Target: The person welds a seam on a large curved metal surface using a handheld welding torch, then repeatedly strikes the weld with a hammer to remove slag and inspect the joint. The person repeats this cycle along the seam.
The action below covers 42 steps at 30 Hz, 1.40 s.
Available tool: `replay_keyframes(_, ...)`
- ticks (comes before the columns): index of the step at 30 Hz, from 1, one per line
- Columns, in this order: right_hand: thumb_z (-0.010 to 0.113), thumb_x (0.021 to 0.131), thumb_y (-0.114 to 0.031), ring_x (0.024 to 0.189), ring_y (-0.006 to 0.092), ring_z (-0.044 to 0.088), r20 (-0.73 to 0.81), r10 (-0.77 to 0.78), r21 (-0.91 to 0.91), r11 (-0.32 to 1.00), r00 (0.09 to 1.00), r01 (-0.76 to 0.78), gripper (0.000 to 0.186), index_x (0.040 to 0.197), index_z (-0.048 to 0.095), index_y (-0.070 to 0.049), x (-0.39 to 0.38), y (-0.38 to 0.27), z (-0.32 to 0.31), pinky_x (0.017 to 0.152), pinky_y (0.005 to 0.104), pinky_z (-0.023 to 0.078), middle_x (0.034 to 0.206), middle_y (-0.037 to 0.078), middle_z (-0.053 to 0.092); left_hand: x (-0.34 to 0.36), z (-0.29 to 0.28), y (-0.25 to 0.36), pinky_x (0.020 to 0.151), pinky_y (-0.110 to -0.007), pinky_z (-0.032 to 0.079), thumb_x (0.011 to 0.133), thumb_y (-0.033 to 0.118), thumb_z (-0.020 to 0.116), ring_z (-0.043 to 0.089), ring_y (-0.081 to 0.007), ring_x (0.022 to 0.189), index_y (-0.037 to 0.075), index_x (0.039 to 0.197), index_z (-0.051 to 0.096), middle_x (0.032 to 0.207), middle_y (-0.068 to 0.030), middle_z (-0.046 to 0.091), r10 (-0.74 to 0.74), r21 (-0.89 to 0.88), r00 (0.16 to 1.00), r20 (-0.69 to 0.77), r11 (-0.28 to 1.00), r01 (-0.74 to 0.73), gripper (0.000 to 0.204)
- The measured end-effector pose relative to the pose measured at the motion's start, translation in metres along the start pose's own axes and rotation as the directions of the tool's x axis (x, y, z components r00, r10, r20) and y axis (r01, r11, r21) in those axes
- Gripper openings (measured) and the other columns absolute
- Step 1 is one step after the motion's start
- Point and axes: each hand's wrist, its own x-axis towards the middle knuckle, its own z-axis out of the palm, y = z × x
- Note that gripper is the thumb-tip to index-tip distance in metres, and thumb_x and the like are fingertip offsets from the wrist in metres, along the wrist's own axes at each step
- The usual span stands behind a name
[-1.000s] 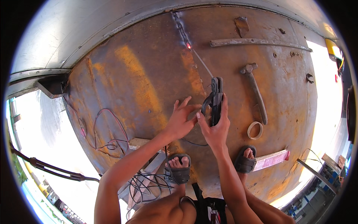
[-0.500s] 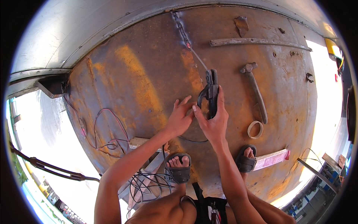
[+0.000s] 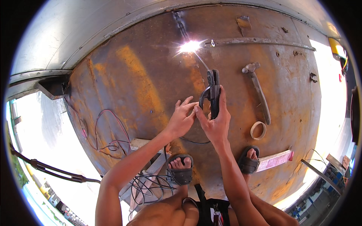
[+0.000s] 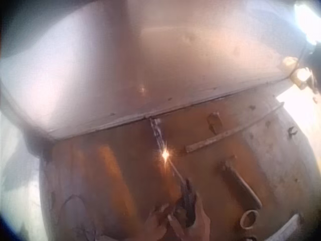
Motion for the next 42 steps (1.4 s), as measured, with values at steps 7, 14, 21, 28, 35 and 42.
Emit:
replay_keyframes(7, 0.087, 0.090, -0.025, 0.119, 0.0303, 0.074, 0.007, 0.031, 0.008, 0.999, 0.999, -0.031, 0.100, 0.166, 0.030, 0.005, 0.000, -0.003, -0.001, 0.100, 0.0378, 0.057, 0.130, 0.022, 0.073, -0.001, -0.002, 0.006, 0.132, -0.059, 0.007, 0.112, 0.024, 0.049, 0.028, -0.0406, 0.162, 0.000, 0.140, 0.065, 0.152, -0.0269, 0.058, -0.007, -0.012, 1.000, 0.018, 1.000, 0.007, 0.040)
replay_keyframes(14, 0.086, 0.091, -0.024, 0.115, 0.0284, 0.076, 0.018, 0.002, 0.004, 1.000, 1.000, -0.002, 0.098, 0.166, 0.030, 0.005, 0.000, -0.003, -0.001, 0.097, 0.0371, 0.059, 0.132, 0.020, 0.072, 0.000, -0.001, -0.004, 0.133, -0.058, 0.006, 0.111, 0.026, 0.051, 0.022, -0.0458, 0.162, 0.004, 0.143, 0.066, 0.168, -0.0305, 0.039, -0.079, 0.017, 0.997, 0.004, 0.997, 0.079, 0.042)
replay_keyframes(21, 0.085, 0.092, -0.025, 0.114, 0.0277, 0.076, 0.030, 0.022, 0.022, 0.999, 0.999, -0.023, 0.098, 0.166, 0.029, 0.005, 0.000, -0.006, -0.002, 0.097, 0.0373, 0.059, 0.131, 0.020, 0.072, 0.002, -0.003, -0.002, 0.133, -0.058, 0.007, 0.111, 0.026, 0.051, 0.023, -0.0458, 0.162, 0.003, 0.143, 0.066, 0.168, -0.0305, 0.039, -0.054, 0.014, 0.998, 0.034, 0.998, 0.053, 0.042)
replay_keyframes(28, 0.087, 0.090, -0.025, 0.110, 0.0275, 0.076, 0.000, 0.143, 0.039, 0.989, 0.990, -0.143, 0.100, 0.165, 0.030, 0.005, -0.005, -0.013, -0.004, 0.096, 0.0364, 0.058, 0.126, 0.018, 0.074, -0.005, -0.001, 0.006, 0.133, -0.058, 0.007, 0.108, 0.026, 0.056, 0.027, -0.0444, 0.161, 0.004, 0.143, 0.066, 0.156, -0.0311, 0.053, -0.026, 0.026, 1.000, -0.005, 0.999, 0.026, 0.042)
replay_keyframes(35, 0.089, 0.087, -0.019, 0.109, 0.0226, 0.074, -0.101, 0.017, 0.050, 0.999, 0.995, -0.012, 0.099, 0.164, 0.031, 0.005, -0.016, 0.002, -0.004, 0.095, 0.0346, 0.057, 0.122, 0.017, 0.074, -0.006, 0.002, 0.005, 0.132, -0.059, 0.008, 0.099, 0.029, 0.068, 0.029, -0.0451, 0.160, 0.005, 0.142, 0.066, 0.156, -0.0357, 0.050, 0.007, 0.111, 0.999, -0.044, 0.994, -0.002, 0.049)
replay_keyframes(42, 0.091, 0.085, -0.021, 0.080, 0.0113, 0.063, -0.032, 0.019, 0.048, 0.999, 0.999, -0.017, 0.096, 0.160, 0.037, 0.005, -0.022, 0.017, -0.021, 0.074, 0.0274, 0.054, 0.108, 0.008, 0.072, -0.006, 0.001, 0.016, 0.134, -0.056, 0.009, 0.095, 0.019, 0.074, 0.024, -0.0400, 0.164, 0.012, 0.146, 0.064, 0.166, -0.0301, 0.041, -0.049, 0.167, 0.999, 0.005, 0.985, 0.048, 0.053)
